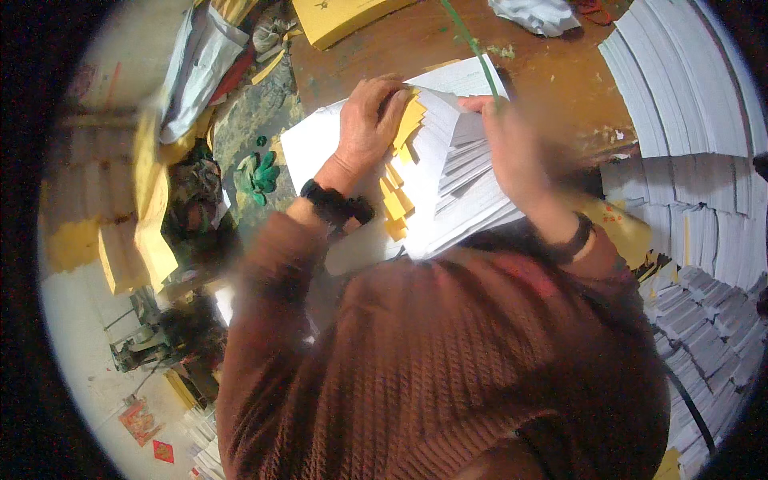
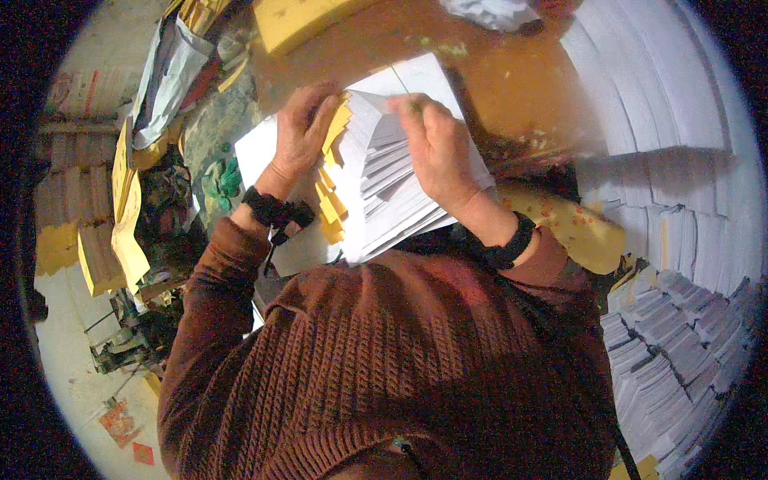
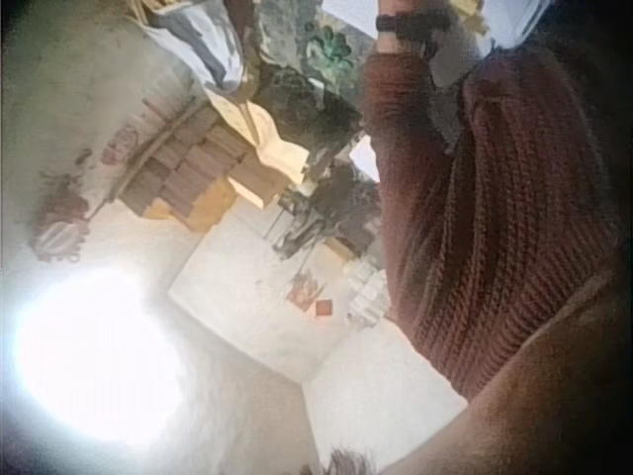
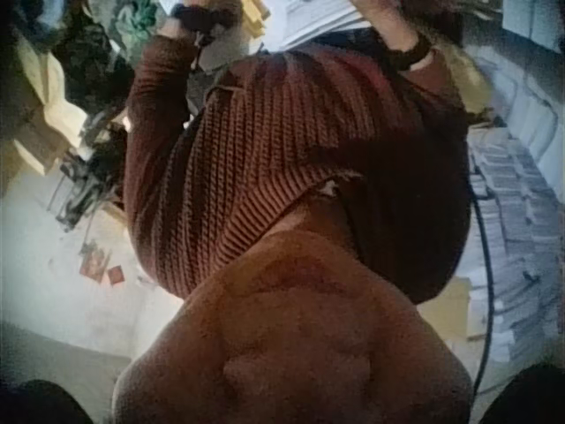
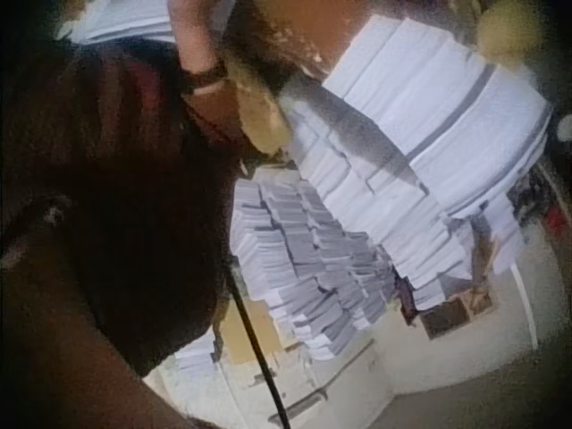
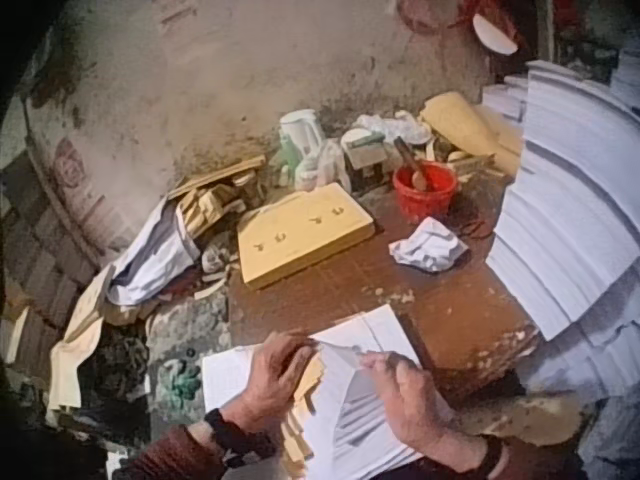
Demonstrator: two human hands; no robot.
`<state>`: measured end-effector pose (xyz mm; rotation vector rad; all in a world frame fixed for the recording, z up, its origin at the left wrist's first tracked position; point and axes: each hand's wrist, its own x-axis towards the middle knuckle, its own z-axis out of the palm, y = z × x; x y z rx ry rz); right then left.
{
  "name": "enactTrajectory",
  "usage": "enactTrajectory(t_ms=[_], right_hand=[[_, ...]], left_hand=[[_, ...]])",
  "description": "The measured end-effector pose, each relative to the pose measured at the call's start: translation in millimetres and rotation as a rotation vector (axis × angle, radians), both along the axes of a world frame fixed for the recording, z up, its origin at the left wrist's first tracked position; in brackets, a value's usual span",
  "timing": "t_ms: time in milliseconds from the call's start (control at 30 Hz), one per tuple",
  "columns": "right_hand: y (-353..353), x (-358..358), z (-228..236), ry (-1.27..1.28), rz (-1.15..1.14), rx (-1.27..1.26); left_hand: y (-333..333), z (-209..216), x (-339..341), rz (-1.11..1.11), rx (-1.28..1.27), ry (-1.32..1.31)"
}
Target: The person repeatedly inserts yellow paper strips into white paper packets, folds the edges, and stacks the finished packets. They move between the table and a nearby machine, handling packets one at a time and placing completed units into a growing stack.
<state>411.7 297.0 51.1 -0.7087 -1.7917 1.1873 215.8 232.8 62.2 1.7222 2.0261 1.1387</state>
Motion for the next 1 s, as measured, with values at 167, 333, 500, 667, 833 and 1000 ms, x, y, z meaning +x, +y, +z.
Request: enactTrajectory(t_ms=[167,333,500,667,833,1000], right_hand=[[9.1,3.4,4.5,-0.019,0.016,-0.058],[54.4,45.5,12.6,-0.080,-0.003,-0.206],[109.8,73.1,-43.8,-0.570,0.367,-0.274],[133.4,110.9,-130.1,-0.770,0.715,-0.199],[119.2,142.9,-157.7,-0.703,0.616,-0.187],[75.8,197.3,-109.6,-0.848,0.799,-0.331]], left_hand=[[-4.5,-19.0,-4.0,-0.053,0.176,0.133],[-0.7,-14.3,-3.3,-0.077,0.148,0.109],[-3.0,-10.2,-1.6,-0.102,-0.018,0.076],[-3.0,-7.0,0.5,-0.105,-0.041,0.131],[-3.3,-4.4,4.5,-0.098,-0.018,0.164],[-5.5,-5.6,3.0,-0.090,-0.049,0.157]])
